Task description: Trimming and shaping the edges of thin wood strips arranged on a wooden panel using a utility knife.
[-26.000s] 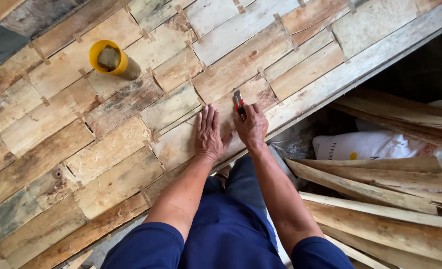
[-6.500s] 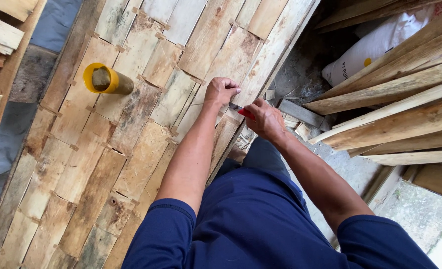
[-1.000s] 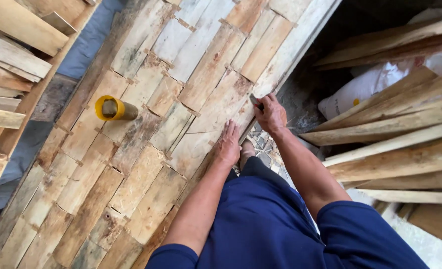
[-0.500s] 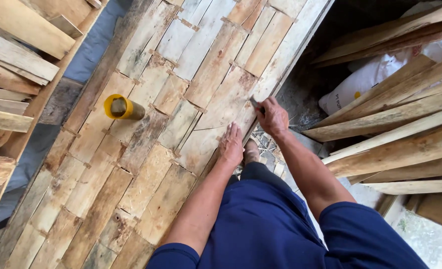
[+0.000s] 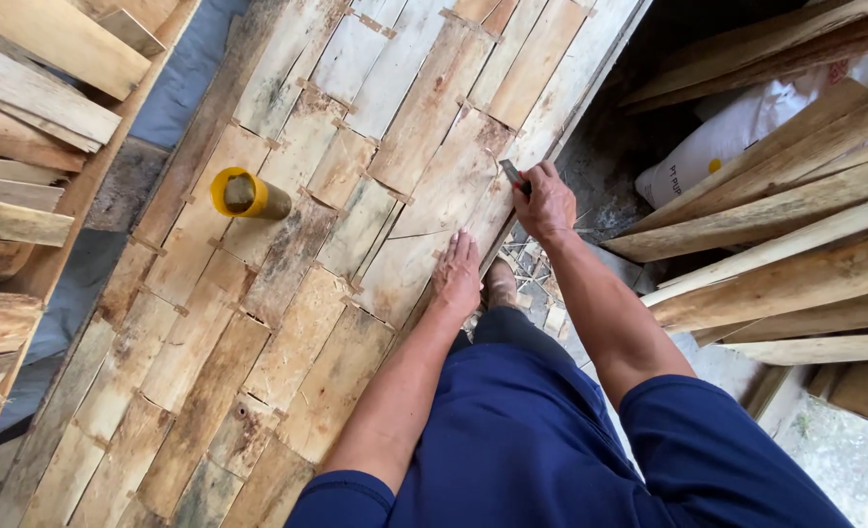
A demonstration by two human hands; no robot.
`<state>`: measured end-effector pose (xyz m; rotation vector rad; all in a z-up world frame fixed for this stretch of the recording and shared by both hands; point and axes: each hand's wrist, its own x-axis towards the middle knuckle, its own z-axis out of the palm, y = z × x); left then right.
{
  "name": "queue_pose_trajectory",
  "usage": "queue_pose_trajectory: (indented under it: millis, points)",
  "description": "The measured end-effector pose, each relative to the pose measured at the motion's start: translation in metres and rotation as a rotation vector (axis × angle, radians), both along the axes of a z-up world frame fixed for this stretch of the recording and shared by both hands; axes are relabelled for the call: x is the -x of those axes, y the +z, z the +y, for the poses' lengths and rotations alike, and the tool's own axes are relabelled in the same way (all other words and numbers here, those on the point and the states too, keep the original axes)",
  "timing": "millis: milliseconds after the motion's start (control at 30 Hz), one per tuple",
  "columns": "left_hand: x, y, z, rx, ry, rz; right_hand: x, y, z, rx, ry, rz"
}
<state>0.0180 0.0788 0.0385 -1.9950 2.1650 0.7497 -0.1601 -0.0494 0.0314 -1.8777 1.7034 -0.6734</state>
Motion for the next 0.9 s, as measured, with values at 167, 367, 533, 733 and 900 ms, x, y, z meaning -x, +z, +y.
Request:
queue_pose_trajectory:
  millis: [167,367,533,733,900]
  points:
    - [0.001,0.013,-0.007,-0.018,0.002,-0.003,0.002,-0.003,0.001,-0.031,0.068,-0.007]
    - [0.001,0.011,0.008,-0.024,0.005,-0.001,-0.003,-0.004,0.012,-0.065,0.032,0.0]
    - [0.004,0.022,-0.006,-0.07,0.018,0.02,0.001,-0.003,0.006,-0.088,0.047,-0.011]
    - [-0.001,0.001,0.004,0.01,-0.001,0.003,-0.004,-0.013,0.016,-0.054,0.0,-0.032]
    - [0.0,0.013,0.006,-0.059,0.017,0.053,0.003,-0.006,0.015,-0.051,0.072,-0.04]
